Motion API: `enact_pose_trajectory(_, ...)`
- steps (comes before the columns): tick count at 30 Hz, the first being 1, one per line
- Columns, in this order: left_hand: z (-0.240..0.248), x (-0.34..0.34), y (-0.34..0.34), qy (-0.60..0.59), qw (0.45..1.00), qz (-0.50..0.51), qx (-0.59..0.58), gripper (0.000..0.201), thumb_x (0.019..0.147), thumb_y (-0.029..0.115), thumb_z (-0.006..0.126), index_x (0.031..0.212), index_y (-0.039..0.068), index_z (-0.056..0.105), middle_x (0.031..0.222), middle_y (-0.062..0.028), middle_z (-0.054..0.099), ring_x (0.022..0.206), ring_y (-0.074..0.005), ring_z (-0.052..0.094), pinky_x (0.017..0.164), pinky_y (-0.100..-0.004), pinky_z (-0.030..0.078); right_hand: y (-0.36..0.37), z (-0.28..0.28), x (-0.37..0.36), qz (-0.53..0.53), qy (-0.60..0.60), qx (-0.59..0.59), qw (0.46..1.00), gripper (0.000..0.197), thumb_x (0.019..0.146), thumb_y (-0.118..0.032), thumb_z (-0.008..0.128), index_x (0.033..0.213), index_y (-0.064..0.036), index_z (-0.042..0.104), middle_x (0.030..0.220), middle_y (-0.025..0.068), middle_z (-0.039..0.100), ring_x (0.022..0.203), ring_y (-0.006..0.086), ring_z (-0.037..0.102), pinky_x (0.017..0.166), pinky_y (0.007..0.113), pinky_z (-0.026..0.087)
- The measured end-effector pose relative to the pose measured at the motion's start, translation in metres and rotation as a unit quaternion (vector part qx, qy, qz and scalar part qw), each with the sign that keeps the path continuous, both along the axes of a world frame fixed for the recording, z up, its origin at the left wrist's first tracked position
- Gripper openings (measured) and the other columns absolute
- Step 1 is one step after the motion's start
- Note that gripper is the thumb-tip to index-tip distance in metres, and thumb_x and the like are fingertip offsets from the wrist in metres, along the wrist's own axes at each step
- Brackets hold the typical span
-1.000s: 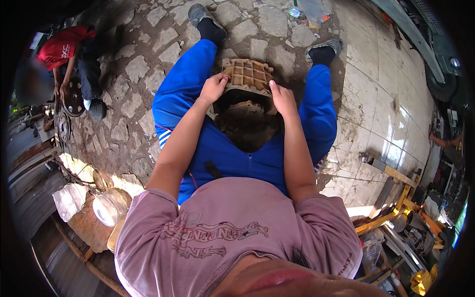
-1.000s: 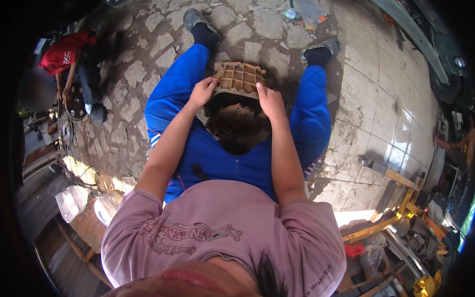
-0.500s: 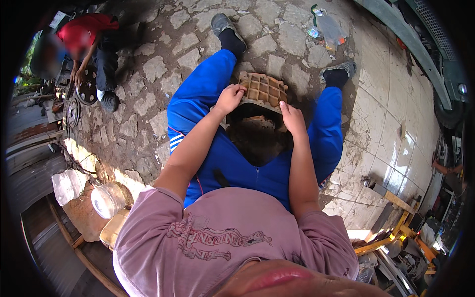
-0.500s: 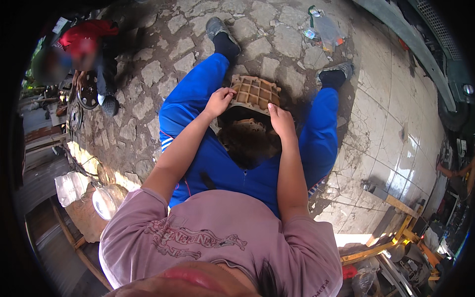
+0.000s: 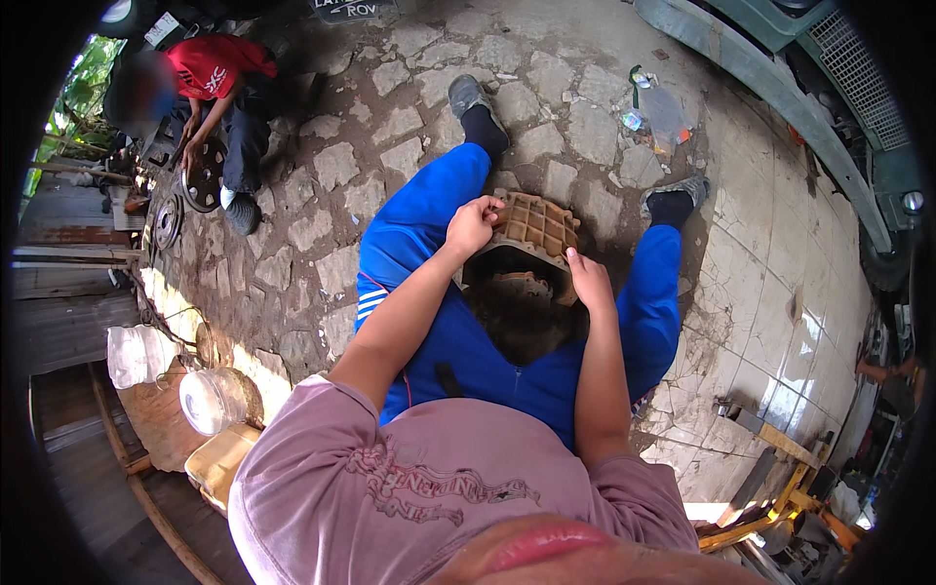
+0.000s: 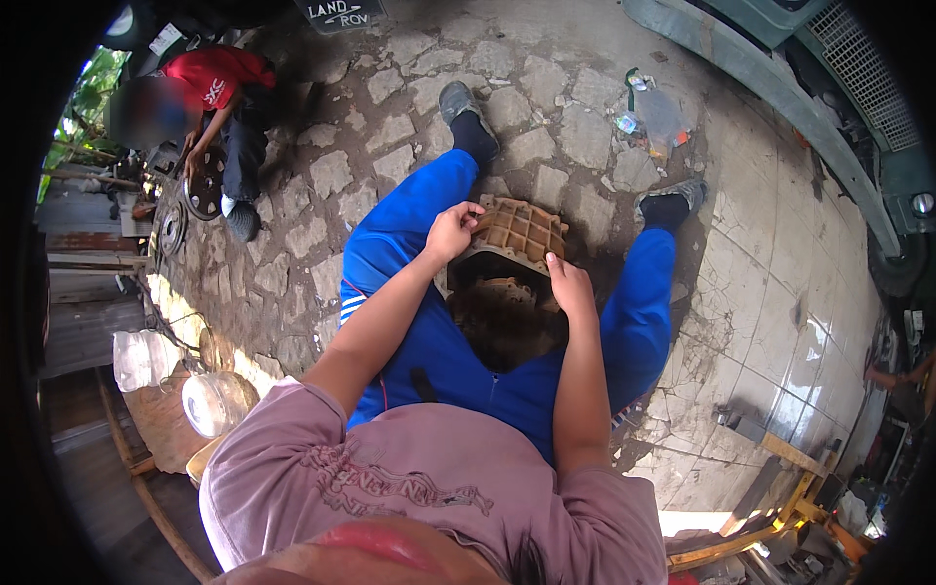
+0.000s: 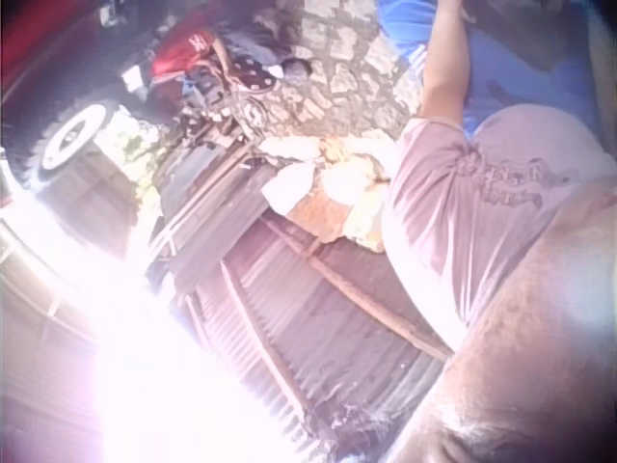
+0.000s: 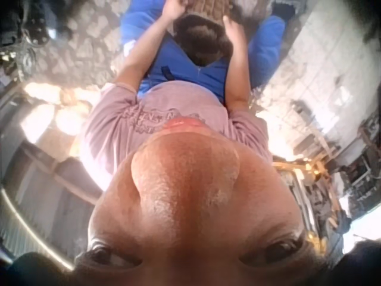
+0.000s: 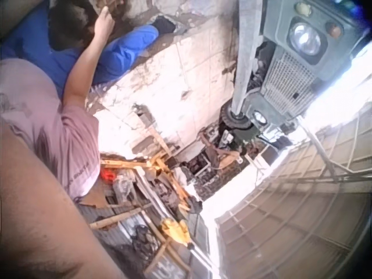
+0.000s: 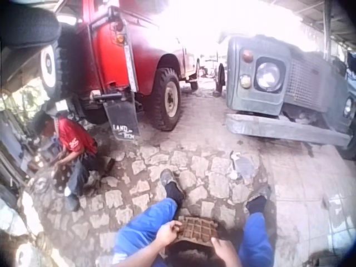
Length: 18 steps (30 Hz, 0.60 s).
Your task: The person sits on the ground and repeatedly rubs a small metal part with a grid pattern using both hands. The person continues this repetitive rubbing motion throughout the clip without changing the object or method.
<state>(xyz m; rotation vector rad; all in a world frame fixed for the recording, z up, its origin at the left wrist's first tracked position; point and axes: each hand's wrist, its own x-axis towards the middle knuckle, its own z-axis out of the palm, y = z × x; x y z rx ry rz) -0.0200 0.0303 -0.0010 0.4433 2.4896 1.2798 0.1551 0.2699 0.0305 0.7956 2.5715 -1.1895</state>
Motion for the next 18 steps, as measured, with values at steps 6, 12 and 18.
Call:
enact_pose_trajectory(6,0.024,0.004,-0.007,0.084,0.996,-0.009,-0.014,0.017,0.094,0.008,0.074,0.11,0.011,0.078,0.092,-0.0117,0.073,0.08,-0.0258,0.071,0.077,-0.0407,0.055,-0.007,-0.025,0.008,0.002,0.066,0.012,0.998,0.061,0.11,-0.059,0.041,0.134,-0.0115,0.071,0.129,0.0243,0.071,0.127,0.0451,0.061,0.107,0.05,0.049)
enact_pose_trajectory(12,0.09,0.023,-0.028,0.129,0.991,-0.028,0.039,0.022,0.084,0.019,0.088,0.101,0.007,0.08,0.084,-0.0085,0.07,0.075,-0.0223,0.068,0.071,-0.0376,0.053,-0.009,-0.028,0.013,0.0,0.031,0.067,0.997,0.058,0.112,-0.054,0.036,0.138,-0.0155,0.069,0.134,0.0223,0.069,0.13,0.0435,0.06,0.114,0.05,0.044)
enact_pose_trajectory(18,0.102,0.058,-0.044,0.079,0.992,-0.065,0.078,0.032,0.079,0.023,0.094,0.1,0.005,0.079,0.082,-0.0042,0.068,0.071,-0.0142,0.064,0.069,-0.0319,0.053,-0.013,0.001,0.012,0.04,-0.032,0.062,0.997,0.061,0.111,-0.058,0.032,0.144,-0.0179,0.064,0.135,0.0216,0.069,0.129,0.044,0.061,0.112,0.055,0.045)
